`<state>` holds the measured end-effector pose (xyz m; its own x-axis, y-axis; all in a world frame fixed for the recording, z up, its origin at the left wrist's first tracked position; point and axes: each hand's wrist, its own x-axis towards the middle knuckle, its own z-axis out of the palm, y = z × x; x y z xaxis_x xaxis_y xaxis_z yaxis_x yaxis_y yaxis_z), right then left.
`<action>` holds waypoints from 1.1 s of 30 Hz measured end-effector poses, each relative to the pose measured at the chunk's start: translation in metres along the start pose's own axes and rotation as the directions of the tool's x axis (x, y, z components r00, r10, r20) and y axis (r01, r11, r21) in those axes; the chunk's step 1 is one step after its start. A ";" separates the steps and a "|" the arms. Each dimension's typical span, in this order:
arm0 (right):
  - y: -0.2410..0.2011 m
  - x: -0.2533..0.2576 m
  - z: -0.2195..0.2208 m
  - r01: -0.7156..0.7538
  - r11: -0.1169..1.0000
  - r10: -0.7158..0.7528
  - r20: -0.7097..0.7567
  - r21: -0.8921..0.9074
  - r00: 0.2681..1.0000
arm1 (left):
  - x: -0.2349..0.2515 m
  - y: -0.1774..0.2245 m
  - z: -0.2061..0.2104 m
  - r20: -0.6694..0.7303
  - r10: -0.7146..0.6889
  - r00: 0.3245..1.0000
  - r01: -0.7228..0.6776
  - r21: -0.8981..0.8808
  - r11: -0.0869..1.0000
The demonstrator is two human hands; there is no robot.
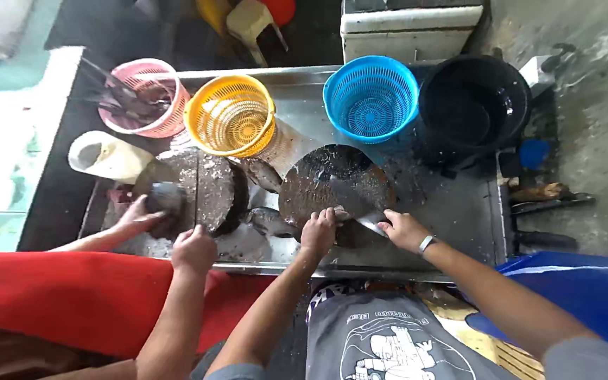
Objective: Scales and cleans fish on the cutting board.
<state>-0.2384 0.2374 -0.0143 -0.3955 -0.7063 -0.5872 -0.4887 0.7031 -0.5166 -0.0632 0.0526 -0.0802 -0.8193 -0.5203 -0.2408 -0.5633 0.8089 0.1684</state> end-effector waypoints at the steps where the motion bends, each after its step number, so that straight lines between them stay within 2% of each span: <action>1: -0.007 -0.002 -0.006 -0.014 0.993 0.019 0.046 -0.116 0.999 | 0.001 0.000 -0.001 0.007 0.006 1.000 -0.006 0.008 1.000; 4: -0.032 -0.015 -0.025 -0.076 0.889 0.100 0.030 -0.452 0.995 | 0.004 -0.001 -0.004 0.048 0.021 0.999 -0.022 0.012 1.000; 7: -0.054 -0.014 -0.043 -0.096 0.844 0.145 0.052 -0.528 0.988 | 0.004 0.002 -0.007 0.103 0.021 0.994 -0.021 0.004 1.000; 10: -0.052 0.003 -0.057 -0.104 0.909 0.181 0.158 -0.403 0.971 | 0.005 0.003 -0.009 0.110 0.031 0.993 -0.028 -0.035 0.999; 13: -0.042 0.007 -0.037 -0.202 0.954 0.250 0.212 -0.223 0.945 | 0.005 0.000 -0.015 0.120 0.056 0.991 -0.046 -0.084 0.995; 15: -0.039 0.006 0.006 -0.245 0.969 0.247 0.105 -0.032 0.963 | 0.011 -0.005 -0.027 0.164 0.054 0.985 -0.029 -0.152 0.988; 17: -0.040 0.013 0.059 -0.205 0.972 0.215 -0.079 0.114 0.973 | 0.022 -0.014 -0.043 0.214 0.040 0.976 0.010 -0.228 0.974; 18: -0.040 0.013 0.074 -0.183 0.971 0.204 -0.127 0.156 0.971 | 0.026 -0.018 -0.047 0.223 0.054 0.973 -0.003 -0.224 0.975; 20: -0.044 0.012 0.061 -0.171 0.976 0.190 -0.146 0.138 0.971 | 0.033 -0.023 -0.056 0.202 0.090 0.975 -0.061 -0.145 0.987; 22: -0.042 0.002 0.023 -0.192 0.981 0.191 -0.140 0.005 0.972 | 0.035 -0.021 -0.061 0.212 0.118 0.970 -0.108 -0.054 0.993; 24: -0.032 -0.007 -0.021 -0.207 0.947 0.178 -0.134 -0.246 0.975 | 0.039 -0.015 -0.063 0.205 0.132 0.970 -0.132 -0.016 0.991; 26: -0.023 -0.015 -0.053 -0.178 0.845 0.166 -0.068 -0.505 0.984 | 0.043 -0.011 -0.063 0.201 0.130 0.971 -0.133 0.000 0.991; 28: -0.024 -0.023 -0.072 -0.105 0.719 0.137 -0.008 -0.687 0.991 | 0.047 -0.010 -0.066 0.208 0.146 0.967 -0.151 0.009 0.988; 31: -0.038 -0.029 -0.085 0.032 0.539 0.027 0.055 -0.842 0.998 | 0.050 -0.009 -0.071 0.232 0.200 0.952 -0.209 0.016 0.978; 33: -0.072 -0.028 -0.092 0.087 0.456 0.056 0.127 -0.886 0.990 | 0.054 -0.007 -0.075 0.245 0.243 0.939 -0.257 0.028 0.966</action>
<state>-0.2636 0.1989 0.0967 -0.3206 -0.6495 -0.6895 -0.9462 0.1855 0.2652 -0.1119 -0.0016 -0.0228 -0.8794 -0.2248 -0.4198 -0.3302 0.9230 0.1975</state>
